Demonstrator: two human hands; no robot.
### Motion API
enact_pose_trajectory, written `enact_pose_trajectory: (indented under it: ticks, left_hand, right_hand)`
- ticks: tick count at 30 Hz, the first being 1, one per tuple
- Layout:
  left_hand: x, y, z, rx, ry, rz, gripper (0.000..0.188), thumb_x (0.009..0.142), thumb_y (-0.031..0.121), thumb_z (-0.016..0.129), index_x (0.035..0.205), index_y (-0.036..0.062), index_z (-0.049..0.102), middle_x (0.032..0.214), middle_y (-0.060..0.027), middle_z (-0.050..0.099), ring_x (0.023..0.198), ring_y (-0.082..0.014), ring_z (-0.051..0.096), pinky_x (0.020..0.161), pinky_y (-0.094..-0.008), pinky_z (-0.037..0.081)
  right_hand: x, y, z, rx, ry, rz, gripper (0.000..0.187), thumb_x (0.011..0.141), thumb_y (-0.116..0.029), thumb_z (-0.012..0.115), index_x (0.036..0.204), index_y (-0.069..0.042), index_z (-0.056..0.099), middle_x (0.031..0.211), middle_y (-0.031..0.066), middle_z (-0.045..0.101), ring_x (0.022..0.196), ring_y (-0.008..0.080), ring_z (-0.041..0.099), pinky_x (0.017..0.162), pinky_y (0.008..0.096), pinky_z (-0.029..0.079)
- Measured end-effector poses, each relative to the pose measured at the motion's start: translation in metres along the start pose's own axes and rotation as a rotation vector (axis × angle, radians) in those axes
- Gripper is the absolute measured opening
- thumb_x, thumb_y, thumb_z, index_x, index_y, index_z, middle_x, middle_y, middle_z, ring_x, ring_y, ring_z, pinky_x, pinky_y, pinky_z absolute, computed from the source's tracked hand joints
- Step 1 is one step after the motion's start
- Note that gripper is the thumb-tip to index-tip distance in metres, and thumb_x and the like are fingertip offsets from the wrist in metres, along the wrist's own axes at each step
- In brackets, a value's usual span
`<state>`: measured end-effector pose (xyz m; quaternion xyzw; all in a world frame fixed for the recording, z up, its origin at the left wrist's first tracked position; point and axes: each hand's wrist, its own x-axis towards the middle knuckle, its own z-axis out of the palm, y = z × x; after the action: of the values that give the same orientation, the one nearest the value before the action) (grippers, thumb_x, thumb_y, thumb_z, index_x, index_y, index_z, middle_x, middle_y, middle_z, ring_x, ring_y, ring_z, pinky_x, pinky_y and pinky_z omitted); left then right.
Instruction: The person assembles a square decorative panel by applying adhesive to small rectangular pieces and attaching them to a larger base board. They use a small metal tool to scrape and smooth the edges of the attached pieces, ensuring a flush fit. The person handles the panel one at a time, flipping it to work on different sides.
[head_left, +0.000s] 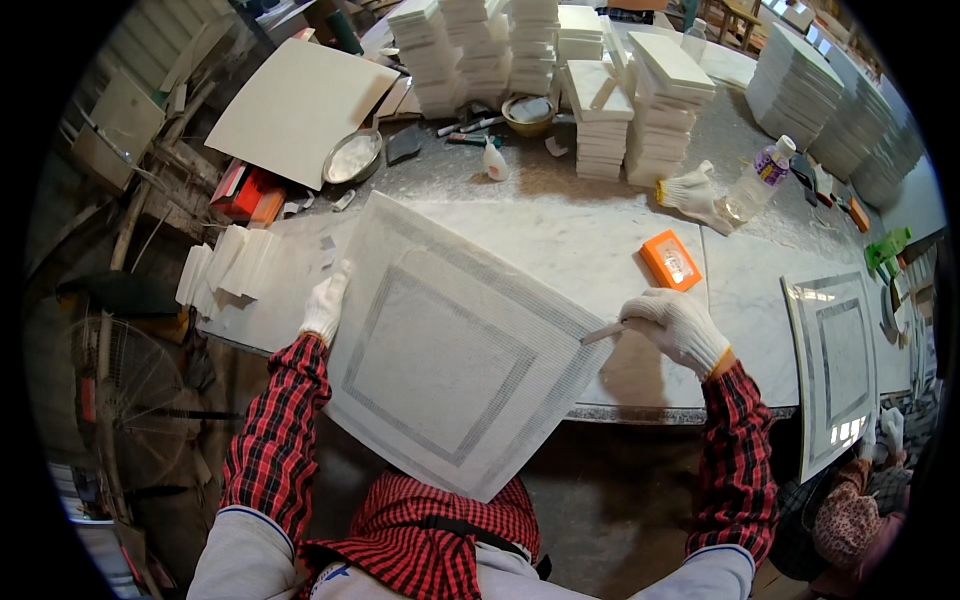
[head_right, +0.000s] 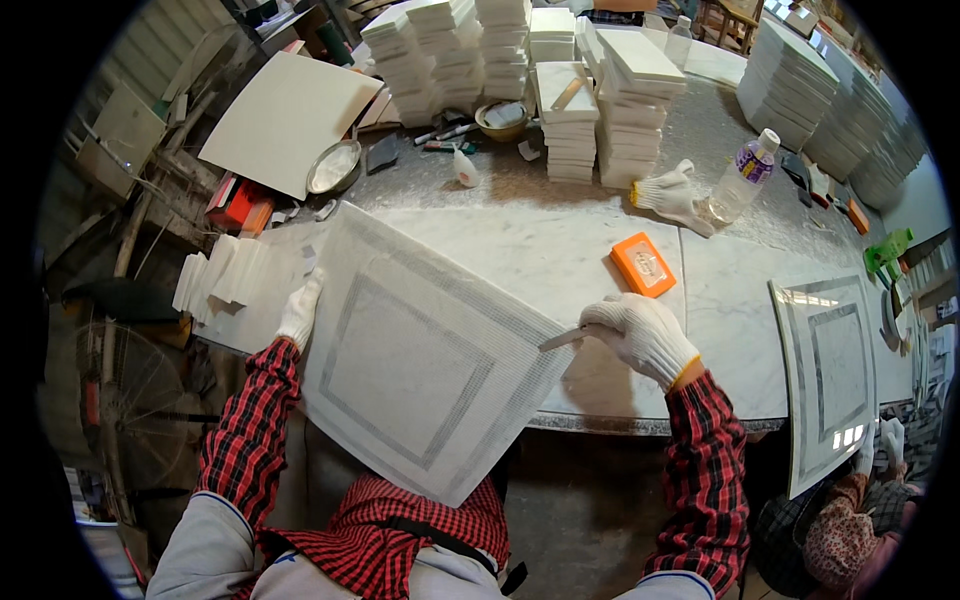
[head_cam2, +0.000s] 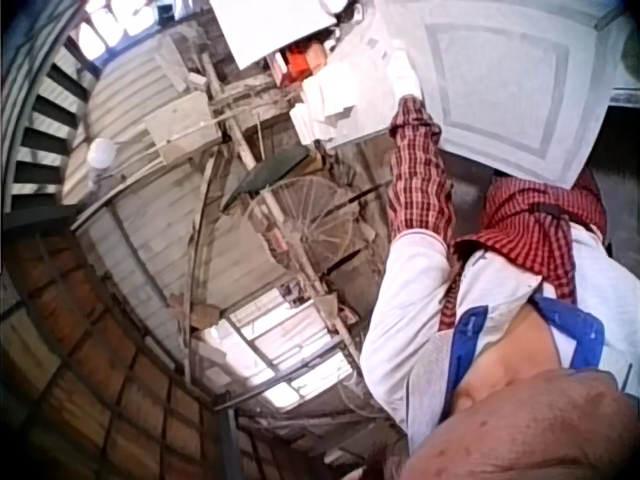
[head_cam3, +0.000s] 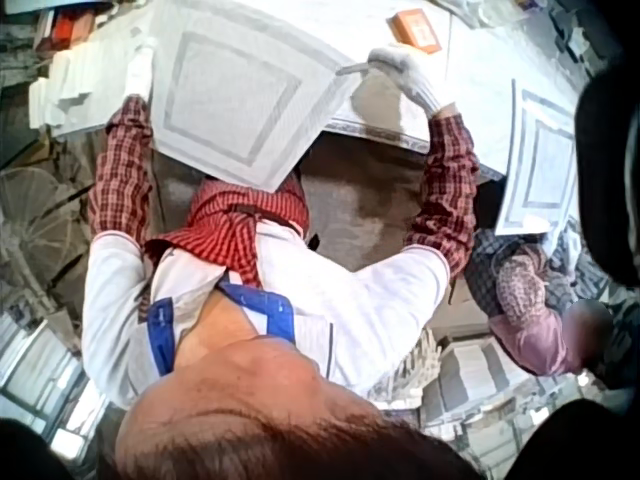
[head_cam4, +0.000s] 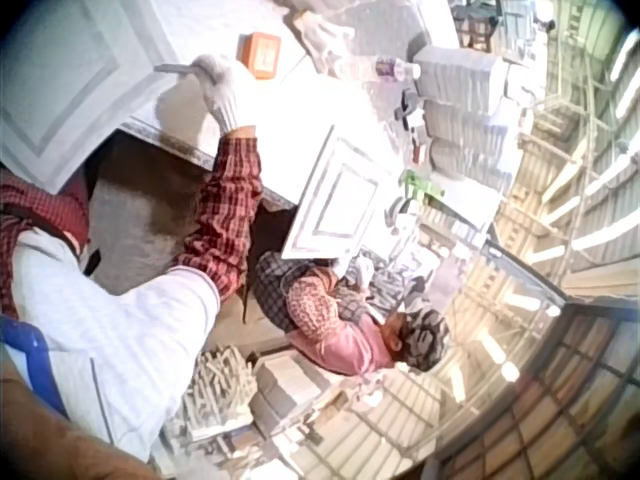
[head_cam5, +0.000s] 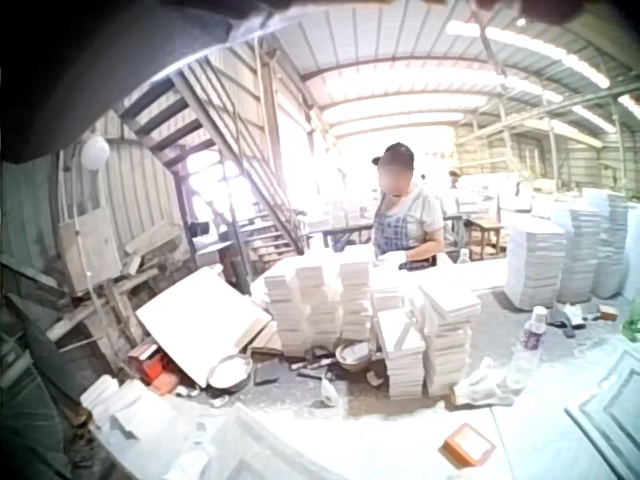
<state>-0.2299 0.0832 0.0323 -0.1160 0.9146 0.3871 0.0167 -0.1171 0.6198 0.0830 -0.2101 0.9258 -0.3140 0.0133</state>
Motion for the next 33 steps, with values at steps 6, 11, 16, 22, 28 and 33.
enact_pose_trajectory:
  ticks: [6,11,16,22,28,33]
  left_hand:
    - [0.001,-0.002,0.002,-0.072,0.014,-0.003,0.075,0.094,0.067,0.048,0.096,-0.0057,0.063,0.074,-0.0083,0.053,0.075,-0.018,0.043,0.073,-0.0326,0.041]
    - [0.003,-0.009,0.002,-0.069,0.006,0.051,0.071,0.095,0.065,0.049,0.101,-0.0047,0.066,0.079,-0.0086,0.058,0.079,-0.0174,0.046,0.076,-0.0329,0.043]
    - [-0.004,-0.001,0.004,-0.086,-0.008,0.019,0.074,0.095,0.066,0.048,0.104,-0.0049,0.066,0.081,-0.0092,0.059,0.08,-0.0172,0.047,0.078,-0.0326,0.044]
    - [0.002,-0.007,0.003,-0.061,0.019,0.003,0.077,0.092,0.07,0.048,0.1,-0.0049,0.065,0.076,-0.0075,0.055,0.077,-0.0167,0.044,0.073,-0.0336,0.041]
    - [0.002,-0.005,0.0,0.016,0.013,-0.009,0.08,0.091,0.073,0.047,0.097,-0.0051,0.064,0.074,-0.0082,0.054,0.075,-0.0203,0.044,0.072,-0.0358,0.041]
    - [-0.005,0.006,0.003,-0.028,0.042,0.011,0.081,0.09,0.074,0.046,0.097,-0.005,0.064,0.077,-0.0121,0.059,0.078,-0.0213,0.049,0.075,-0.0377,0.042]
  right_hand:
    - [0.011,0.005,-0.017,0.015,-0.27,0.058,0.017,0.089,-0.02,0.06,0.097,-0.01,0.071,0.09,0.0128,0.069,0.088,0.0337,0.064,0.076,0.0417,0.05]
    - [-0.028,0.023,-0.034,0.017,-0.245,0.133,0.015,0.087,-0.015,0.065,0.097,-0.005,0.071,0.084,0.0126,0.067,0.077,0.0287,0.064,0.072,0.0366,0.051]
    - [-0.045,-0.003,-0.031,0.38,-0.026,0.488,0.017,0.092,-0.016,0.065,0.1,-0.003,0.071,0.076,0.007,0.066,0.065,0.015,0.061,0.062,0.0293,0.05]
    - [-0.046,-0.012,0.028,0.929,0.423,0.781,0.023,0.099,-0.021,0.06,0.105,0.001,0.065,0.077,0.0041,0.067,0.066,0.0094,0.061,0.059,0.0228,0.05]
    - [-0.042,-0.068,0.081,1.83,0.683,0.669,0.022,0.104,-0.022,0.049,0.109,-0.002,0.054,0.12,0.014,0.062,0.104,0.0285,0.064,0.087,0.0429,0.054]
    - [-0.033,-0.071,0.094,1.97,0.935,0.554,0.025,0.105,-0.023,0.049,0.11,0.0,0.053,0.125,0.017,0.06,0.12,0.0306,0.056,0.101,0.0441,0.047]
